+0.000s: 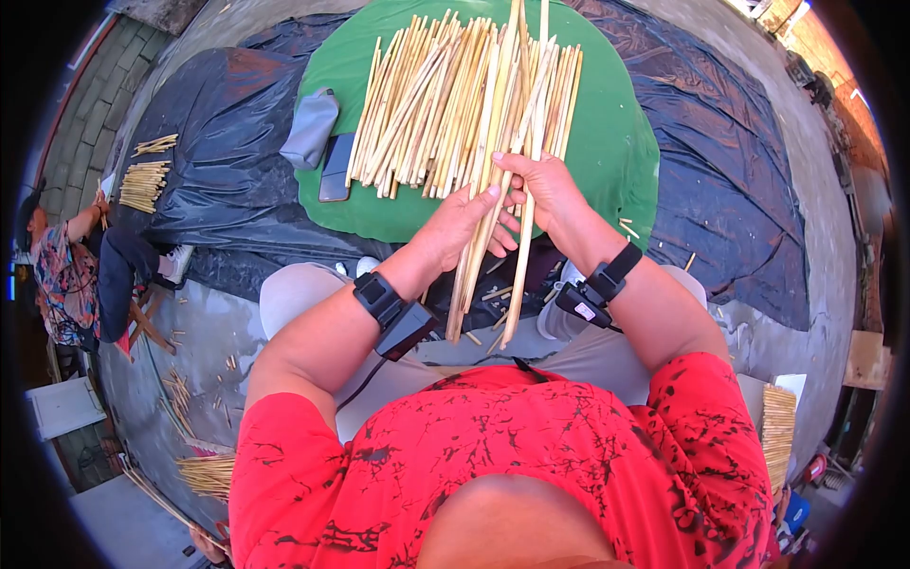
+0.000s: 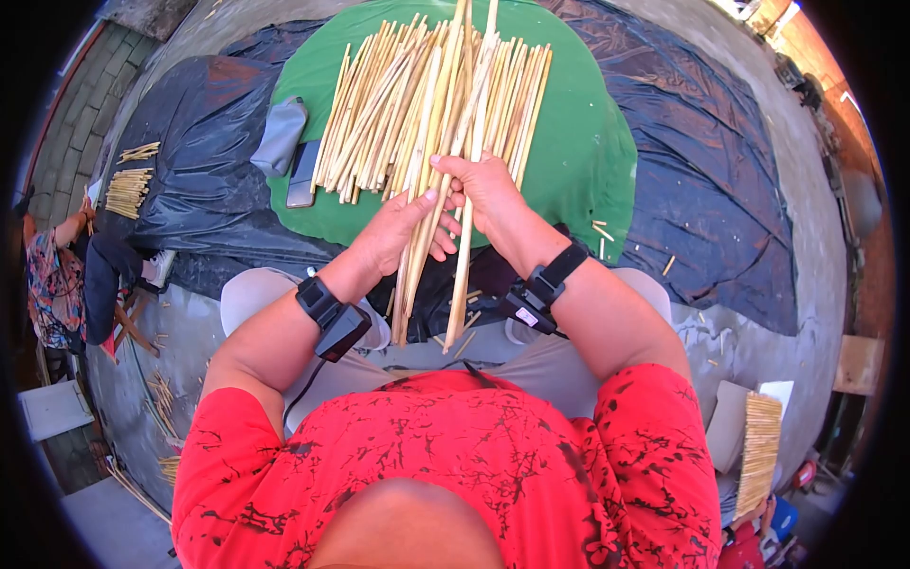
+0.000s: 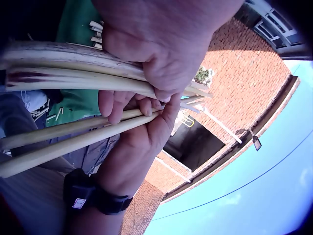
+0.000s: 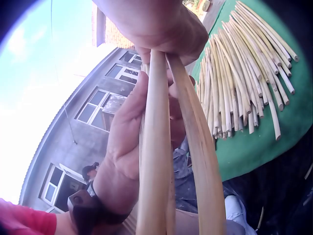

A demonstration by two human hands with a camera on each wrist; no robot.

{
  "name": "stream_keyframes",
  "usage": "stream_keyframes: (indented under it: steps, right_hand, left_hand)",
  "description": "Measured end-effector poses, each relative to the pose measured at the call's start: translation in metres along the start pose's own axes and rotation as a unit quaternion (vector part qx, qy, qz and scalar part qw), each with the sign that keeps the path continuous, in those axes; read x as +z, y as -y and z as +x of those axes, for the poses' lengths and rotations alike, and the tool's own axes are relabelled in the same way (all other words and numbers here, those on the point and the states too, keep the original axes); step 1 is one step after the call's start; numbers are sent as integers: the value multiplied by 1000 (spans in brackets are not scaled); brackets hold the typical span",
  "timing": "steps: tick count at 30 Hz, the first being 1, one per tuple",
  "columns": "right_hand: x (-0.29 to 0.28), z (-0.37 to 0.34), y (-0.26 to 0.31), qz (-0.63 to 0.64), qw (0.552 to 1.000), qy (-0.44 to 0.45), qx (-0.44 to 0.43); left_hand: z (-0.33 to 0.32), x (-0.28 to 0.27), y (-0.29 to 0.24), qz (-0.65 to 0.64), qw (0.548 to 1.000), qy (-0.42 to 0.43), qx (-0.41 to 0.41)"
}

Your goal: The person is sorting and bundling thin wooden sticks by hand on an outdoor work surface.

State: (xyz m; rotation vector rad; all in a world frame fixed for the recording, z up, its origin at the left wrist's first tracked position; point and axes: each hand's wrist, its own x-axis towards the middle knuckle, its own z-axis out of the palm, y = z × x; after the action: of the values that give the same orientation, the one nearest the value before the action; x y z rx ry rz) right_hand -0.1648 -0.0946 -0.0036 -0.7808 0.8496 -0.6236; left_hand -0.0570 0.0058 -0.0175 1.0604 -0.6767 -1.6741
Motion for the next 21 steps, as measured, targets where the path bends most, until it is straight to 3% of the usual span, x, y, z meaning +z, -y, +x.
stream_keyframes:
  steps: [5,7,12,15,18,21]
  right_hand:
    - [-9,5,-1,-37,999,15,-17]
    - [-10,7,0,-44,997,-6,-60]
    - [-6,2,20,21,999,-28,-30]
    - [-10,5,23,25,997,-22,-70]
    - [-10,6,17,-37,996,-16,-85]
    - [-3,1,0,-21,999,2,-25]
  left_hand:
    - [-1,-1,-2,-18,1000,12,-8]
    - [0,-1,-2,-37,999,-24,-3]
    - [4,-14,0,-40,996,-77,1]
    - [3,-19,0,-12,996,-89,-2]
    - [3,-19,0,13,998,-65,-13]
    - [-2,-5,3,44,998,-24,-27]
